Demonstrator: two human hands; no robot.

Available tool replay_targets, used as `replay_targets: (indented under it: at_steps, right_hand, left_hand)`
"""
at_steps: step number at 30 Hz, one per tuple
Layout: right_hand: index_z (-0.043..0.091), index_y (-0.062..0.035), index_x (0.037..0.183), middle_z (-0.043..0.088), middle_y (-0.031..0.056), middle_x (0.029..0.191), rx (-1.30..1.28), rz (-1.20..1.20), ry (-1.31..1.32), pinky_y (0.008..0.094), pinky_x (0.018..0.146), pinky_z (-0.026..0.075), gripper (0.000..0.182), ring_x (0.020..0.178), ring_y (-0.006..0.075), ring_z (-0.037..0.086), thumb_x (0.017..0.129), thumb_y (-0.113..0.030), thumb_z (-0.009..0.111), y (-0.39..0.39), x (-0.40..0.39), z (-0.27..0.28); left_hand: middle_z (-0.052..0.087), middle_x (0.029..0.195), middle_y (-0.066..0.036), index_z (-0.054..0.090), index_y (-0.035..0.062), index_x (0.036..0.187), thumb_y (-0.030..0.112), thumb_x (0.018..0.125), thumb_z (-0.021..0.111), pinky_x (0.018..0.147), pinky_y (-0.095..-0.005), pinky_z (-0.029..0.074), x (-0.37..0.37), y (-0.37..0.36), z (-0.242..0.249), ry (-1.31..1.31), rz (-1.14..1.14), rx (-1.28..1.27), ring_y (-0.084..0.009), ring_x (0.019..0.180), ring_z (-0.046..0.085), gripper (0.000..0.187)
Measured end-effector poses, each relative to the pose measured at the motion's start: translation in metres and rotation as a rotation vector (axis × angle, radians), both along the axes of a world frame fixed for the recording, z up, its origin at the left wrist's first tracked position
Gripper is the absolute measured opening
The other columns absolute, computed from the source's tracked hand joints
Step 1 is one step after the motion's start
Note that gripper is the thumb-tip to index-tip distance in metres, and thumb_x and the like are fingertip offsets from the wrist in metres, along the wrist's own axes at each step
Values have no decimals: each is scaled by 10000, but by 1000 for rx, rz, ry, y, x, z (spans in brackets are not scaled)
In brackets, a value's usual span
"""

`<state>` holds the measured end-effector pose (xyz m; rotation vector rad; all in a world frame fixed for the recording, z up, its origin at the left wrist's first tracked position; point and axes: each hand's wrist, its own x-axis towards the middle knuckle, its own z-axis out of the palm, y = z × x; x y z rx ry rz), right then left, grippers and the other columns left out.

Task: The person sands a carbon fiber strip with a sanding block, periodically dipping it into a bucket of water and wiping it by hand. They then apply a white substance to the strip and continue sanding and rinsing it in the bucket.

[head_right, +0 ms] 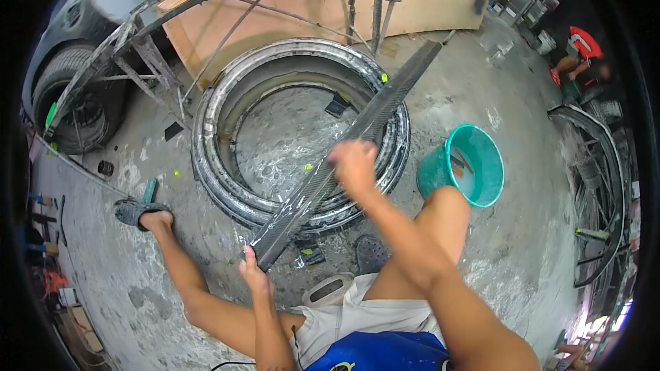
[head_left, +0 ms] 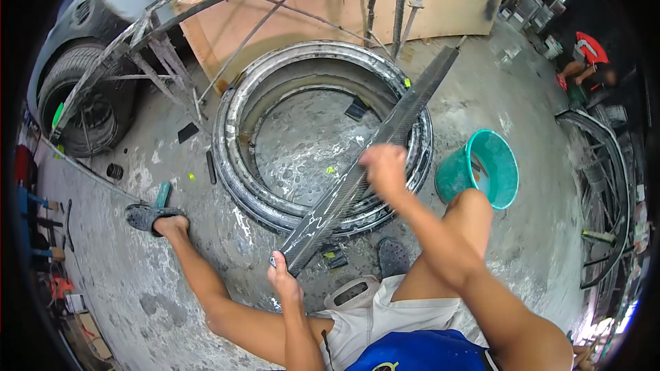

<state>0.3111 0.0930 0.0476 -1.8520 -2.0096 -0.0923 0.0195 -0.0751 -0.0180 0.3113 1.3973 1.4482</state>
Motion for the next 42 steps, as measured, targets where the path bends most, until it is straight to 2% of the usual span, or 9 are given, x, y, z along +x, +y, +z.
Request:
replay_targets:
  at_steps: [6, 13, 18, 21, 28, 30, 35, 38, 42]
  right_hand:
    - [723, -217, 950, 687, -35, 1090, -200, 617, 202, 565, 1073, 310, 271, 1159, 211, 587, 742, -48, 688, -88, -83, 13]
    - [749, -149, 875, 732, 45, 964, 148, -105, 142, 483, 961, 346, 159, 986, 279, 634, 832, -64, 622, 7, 22, 4]
    - [708, -255, 957, 688, -57, 1113, -136, 657, 240, 559, 1060, 302, 191, 1148, 141, 593, 813, -131, 693, -119, -116, 0]
    - [753, -239, 889, 723, -43, 1063, -139, 609, 125, 518, 1029, 321, 133, 1066, 140, 640, 819, -134, 713, -81, -67, 20]
    - [780, -173, 884, 725, 29, 892, 194, -268, 42, 470, 899, 403, 107, 923, 253, 659, 885, -216, 682, 14, 28, 15]
    - [764, -171, 991, 709, 64, 1037, -67, -164, -144, 531, 926, 415, 163, 981, 257, 638, 871, -198, 657, -30, -33, 8]
    - [648, -87, 1188, 667, 79, 1169, 129, 598, 44, 547, 910, 475, 324, 1000, 255, 626, 866, -117, 641, -111, -73, 4]
    - [713, -88, 1071, 689, 99, 980, 169, 209, 101, 429, 726, 559, 231, 872, 324, 619, 842, -99, 680, -31, 2, 11]
    - [726, -60, 1100, 693, 151, 981, 187, -116, 119, 436, 758, 517, 200, 880, 340, 618, 911, -99, 672, -9, 8, 18]
  left_hand:
    - [697, 978, -85, 672, -13, 1011, 418, 1014, 639, 818, -329, 498, -1, -7, -1, 89, -22, -1, -158, 855, 627, 432]
    - [696, 957, -74, 688, -21, 963, 415, 1023, 621, 802, -313, 487, 3, -6, -3, 126, -31, 35, -138, 857, 610, 445]
    - [709, 995, -97, 681, -30, 1036, 396, 1026, 624, 801, -328, 516, -3, -11, -3, 159, -95, 57, -168, 852, 655, 430]
    - [705, 996, -92, 680, -39, 1042, 399, 1029, 619, 795, -325, 513, -7, -15, 0, 251, -148, -6, -163, 844, 646, 443]
    - [710, 927, -96, 700, -79, 983, 464, 1022, 600, 789, -354, 499, 2, -1, 12, 320, -74, 81, -169, 831, 615, 553]
    - [718, 939, -116, 697, -90, 990, 440, 1034, 581, 797, -366, 501, 4, -2, 9, 306, -69, 104, -190, 846, 630, 544]
    - [706, 915, -161, 679, -102, 964, 477, 1027, 576, 775, -397, 493, 2, -11, 19, 464, -83, 56, -229, 820, 618, 592]
    - [705, 887, -157, 677, -106, 944, 505, 1020, 576, 746, -403, 485, 0, -8, 23, 503, -134, -9, -230, 790, 620, 624]
    - [706, 877, -146, 676, -111, 941, 499, 1024, 570, 743, -405, 489, 4, -9, 24, 556, -130, -34, -224, 785, 624, 625]
